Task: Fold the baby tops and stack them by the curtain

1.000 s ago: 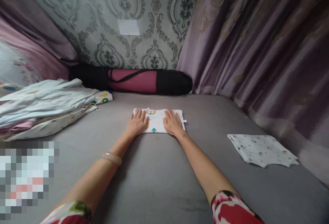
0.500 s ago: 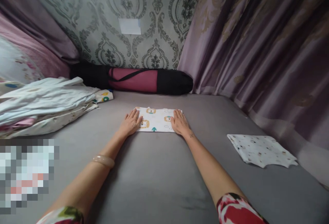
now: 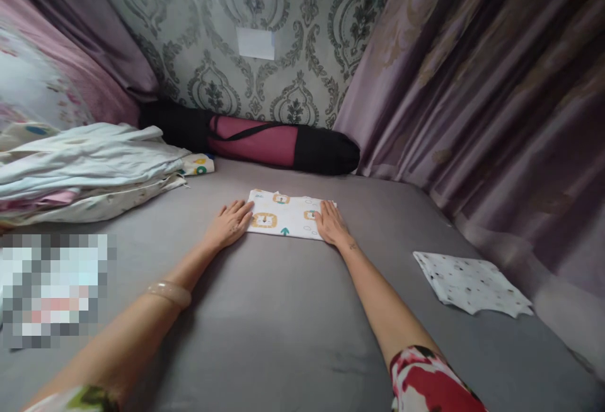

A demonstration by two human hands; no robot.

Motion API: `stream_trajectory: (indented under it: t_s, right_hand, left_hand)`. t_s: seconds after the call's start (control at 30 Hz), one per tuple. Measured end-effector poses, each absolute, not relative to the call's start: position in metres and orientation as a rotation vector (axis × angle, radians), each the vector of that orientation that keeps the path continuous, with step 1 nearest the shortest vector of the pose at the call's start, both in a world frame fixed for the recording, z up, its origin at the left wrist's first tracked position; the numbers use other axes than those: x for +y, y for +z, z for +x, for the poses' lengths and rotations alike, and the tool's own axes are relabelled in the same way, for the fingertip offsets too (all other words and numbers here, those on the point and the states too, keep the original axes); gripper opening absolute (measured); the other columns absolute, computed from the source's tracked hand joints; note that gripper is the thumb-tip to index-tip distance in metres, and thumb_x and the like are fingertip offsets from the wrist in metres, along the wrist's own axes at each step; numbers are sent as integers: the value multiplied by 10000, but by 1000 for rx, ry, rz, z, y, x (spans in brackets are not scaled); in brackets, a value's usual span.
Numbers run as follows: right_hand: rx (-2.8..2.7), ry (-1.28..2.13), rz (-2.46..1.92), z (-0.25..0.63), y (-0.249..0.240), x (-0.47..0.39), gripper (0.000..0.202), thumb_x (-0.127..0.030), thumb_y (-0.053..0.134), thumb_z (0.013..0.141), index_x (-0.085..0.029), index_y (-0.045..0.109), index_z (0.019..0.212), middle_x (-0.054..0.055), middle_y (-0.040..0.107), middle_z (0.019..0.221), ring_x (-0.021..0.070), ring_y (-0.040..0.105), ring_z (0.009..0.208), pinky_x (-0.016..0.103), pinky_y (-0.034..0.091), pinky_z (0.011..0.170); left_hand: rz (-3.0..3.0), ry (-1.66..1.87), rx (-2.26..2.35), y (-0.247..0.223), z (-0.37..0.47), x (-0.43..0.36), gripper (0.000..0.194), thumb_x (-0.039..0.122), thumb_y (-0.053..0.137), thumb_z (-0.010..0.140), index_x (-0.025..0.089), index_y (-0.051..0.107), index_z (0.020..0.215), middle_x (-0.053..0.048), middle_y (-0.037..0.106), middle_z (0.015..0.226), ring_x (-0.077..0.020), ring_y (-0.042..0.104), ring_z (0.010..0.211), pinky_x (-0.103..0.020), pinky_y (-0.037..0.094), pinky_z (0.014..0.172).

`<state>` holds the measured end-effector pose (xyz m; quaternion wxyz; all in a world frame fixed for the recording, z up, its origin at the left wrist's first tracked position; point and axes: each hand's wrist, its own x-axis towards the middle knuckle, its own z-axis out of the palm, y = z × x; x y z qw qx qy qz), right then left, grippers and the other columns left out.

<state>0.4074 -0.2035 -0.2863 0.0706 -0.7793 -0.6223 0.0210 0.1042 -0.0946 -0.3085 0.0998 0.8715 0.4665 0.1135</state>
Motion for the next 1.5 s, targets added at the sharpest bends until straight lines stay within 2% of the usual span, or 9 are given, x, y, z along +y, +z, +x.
stream_trajectory:
  t_s: [0.2,0.37,0.5,0.67,0.9,1.07,1.33,1.5]
  right_hand:
    - [-1877,128,-2390,409,-289,-201,649,-402,171,1007,0,248,1511,163,217,1590,252,152,1478,360,123,1189]
    - [-1896,87,-2350,394,-275,-193,635,-389,188,1004,-15,250,1514,150,193,1598,248,128,1483,385,85,1197]
    - [-1922,95,-2290,376,-280,-189,623,-380,199,1002,-29,263,1512,133,214,1596,228,155,1479,361,103,1194]
    - [-1913,52,-2283,374,-289,-191,606,-365,218,1000,-39,284,1506,122,233,1592,219,177,1473,356,110,1192]
    - [-1884,96,-2316,353,-273,-172,600,-344,227,996,-14,302,1493,162,261,1577,251,212,1461,383,116,1187]
    - [-1897,92,-2253,325,-285,-160,599,-364,224,1001,-36,312,1494,142,276,1575,243,203,1463,374,113,1183]
    - [-1895,88,-2266,316,-284,-153,600,-323,248,983,-13,301,1493,150,257,1581,258,181,1467,396,98,1186]
    - [-1919,111,-2196,296,-285,-143,615,-357,212,994,-28,258,1512,132,215,1597,240,146,1478,381,81,1189]
  left_hand:
    - [2543,401,1395,-308,105,-92,568,411,224,981,172,457,1441,-132,422,1502,-308,314,1423,-465,260,1154]
    - [2534,502,1369,-309,103,-91,531,386,261,973,183,511,1396,-108,486,1451,-284,377,1385,-438,298,1144]
    - [2529,543,1350,-310,101,-90,515,392,273,972,201,526,1377,-88,522,1409,-267,392,1369,-414,316,1136]
    - [2514,584,1315,-311,100,-88,517,397,282,963,180,530,1362,-106,518,1398,-271,394,1362,-409,323,1133]
    - [2471,703,1275,-311,101,-88,486,378,319,943,130,540,1298,-149,560,1336,-266,487,1268,-421,363,1105]
    - [2449,697,1290,-309,100,-89,468,359,317,943,105,525,1276,-161,583,1285,-263,536,1201,-402,399,1066]
    - [2390,716,1344,-312,100,-86,427,320,379,925,144,509,1292,-141,603,1260,-259,563,1162,-397,436,1025]
    - [2323,738,1393,-313,100,-85,419,304,363,934,152,522,1290,-138,600,1292,-250,555,1198,-389,422,1052]
